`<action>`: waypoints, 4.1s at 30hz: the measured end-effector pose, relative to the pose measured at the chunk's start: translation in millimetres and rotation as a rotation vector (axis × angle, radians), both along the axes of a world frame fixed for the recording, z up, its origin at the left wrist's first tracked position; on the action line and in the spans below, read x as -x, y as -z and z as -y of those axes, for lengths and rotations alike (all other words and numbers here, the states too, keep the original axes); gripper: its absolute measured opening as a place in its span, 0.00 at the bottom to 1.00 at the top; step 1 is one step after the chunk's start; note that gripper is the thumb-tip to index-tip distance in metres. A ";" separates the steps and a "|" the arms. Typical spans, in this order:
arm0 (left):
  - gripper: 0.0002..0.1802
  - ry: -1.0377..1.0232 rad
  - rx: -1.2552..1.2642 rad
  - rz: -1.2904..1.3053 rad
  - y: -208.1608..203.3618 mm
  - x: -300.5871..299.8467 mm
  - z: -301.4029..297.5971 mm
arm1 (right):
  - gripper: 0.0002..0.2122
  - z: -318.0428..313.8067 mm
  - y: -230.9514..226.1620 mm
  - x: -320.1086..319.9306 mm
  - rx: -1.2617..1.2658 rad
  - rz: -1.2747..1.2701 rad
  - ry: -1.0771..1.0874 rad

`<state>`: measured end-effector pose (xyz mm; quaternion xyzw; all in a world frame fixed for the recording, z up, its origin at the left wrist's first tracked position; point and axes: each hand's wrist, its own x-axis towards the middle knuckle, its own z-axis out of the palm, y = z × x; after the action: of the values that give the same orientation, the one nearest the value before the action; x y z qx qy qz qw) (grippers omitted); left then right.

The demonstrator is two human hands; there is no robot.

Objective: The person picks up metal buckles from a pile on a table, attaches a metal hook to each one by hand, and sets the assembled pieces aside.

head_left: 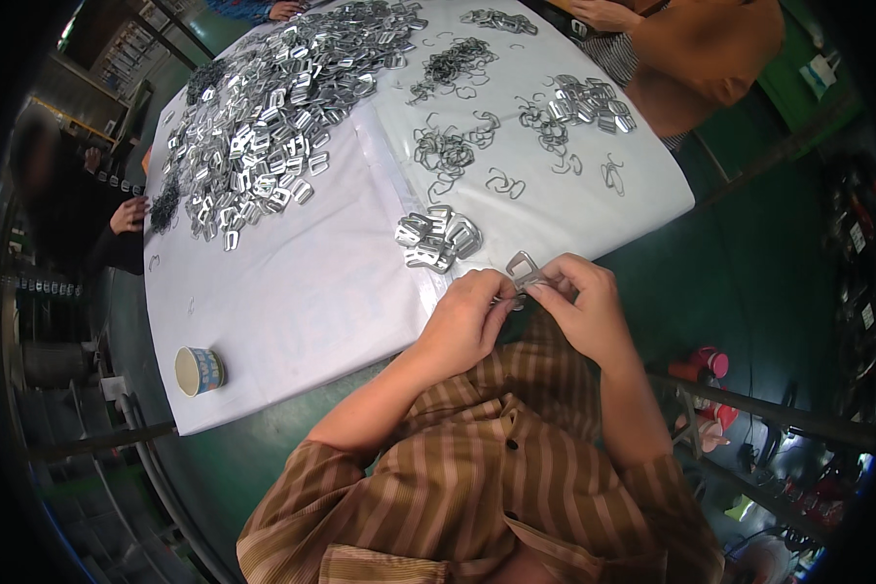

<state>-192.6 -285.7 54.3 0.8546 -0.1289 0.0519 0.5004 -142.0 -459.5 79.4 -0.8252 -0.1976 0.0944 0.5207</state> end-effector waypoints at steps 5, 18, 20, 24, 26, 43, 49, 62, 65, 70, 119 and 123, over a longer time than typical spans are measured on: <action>0.07 0.178 0.173 -0.157 -5.1 -19.3 -25.5 | 0.05 1.3 1.0 7.0 -0.100 0.172 0.038; 0.07 -0.320 -0.943 -0.074 44.6 -144.3 -60.7 | 0.01 6.1 18.9 15.3 -0.310 -0.111 0.113; 0.07 -0.294 -0.990 -0.004 43.2 -145.1 -61.6 | 0.02 7.8 21.9 18.0 -0.356 -0.146 0.128; 0.05 -0.369 -0.893 -0.106 35.1 -137.2 -89.0 | 0.03 8.3 23.2 18.4 -0.383 -0.146 0.061; 0.05 -0.396 -0.674 -0.103 26.3 -129.4 -94.3 | 0.03 7.7 25.0 16.4 -0.393 -0.157 0.049; 0.04 0.210 0.088 -0.012 -24.4 -25.3 -30.6 | 0.02 -8.0 21.1 13.7 -0.209 -0.113 -0.055; 0.04 0.225 0.190 -0.227 -28.0 -3.9 -29.4 | 0.05 5.2 37.1 -10.6 -0.315 -0.280 -0.049; 0.04 0.177 0.254 -0.252 -3.7 14.1 -24.0 | 0.11 -83.0 97.1 -52.3 0.141 0.355 0.076; 0.06 0.111 0.289 -0.162 3.0 12.5 -19.6 | 0.10 -66.7 84.9 -54.5 -0.162 -0.165 0.031; 0.06 0.011 0.248 -0.120 -0.8 4.4 -12.8 | 0.07 -36.2 41.3 -26.3 -0.475 -0.430 0.059; 0.05 0.089 0.097 0.268 -10.8 -35.9 -0.6 | 0.04 2.5 17.4 6.7 -0.302 -0.152 0.099; 0.08 0.085 0.243 0.196 0.0 -24.5 0.3 | 0.06 1.0 18.6 7.1 -0.355 -0.167 -0.019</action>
<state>-168.1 -286.1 54.3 0.7723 -0.2060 0.1290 0.5869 -149.2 -460.5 60.8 -0.7078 -0.1749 0.1308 0.6718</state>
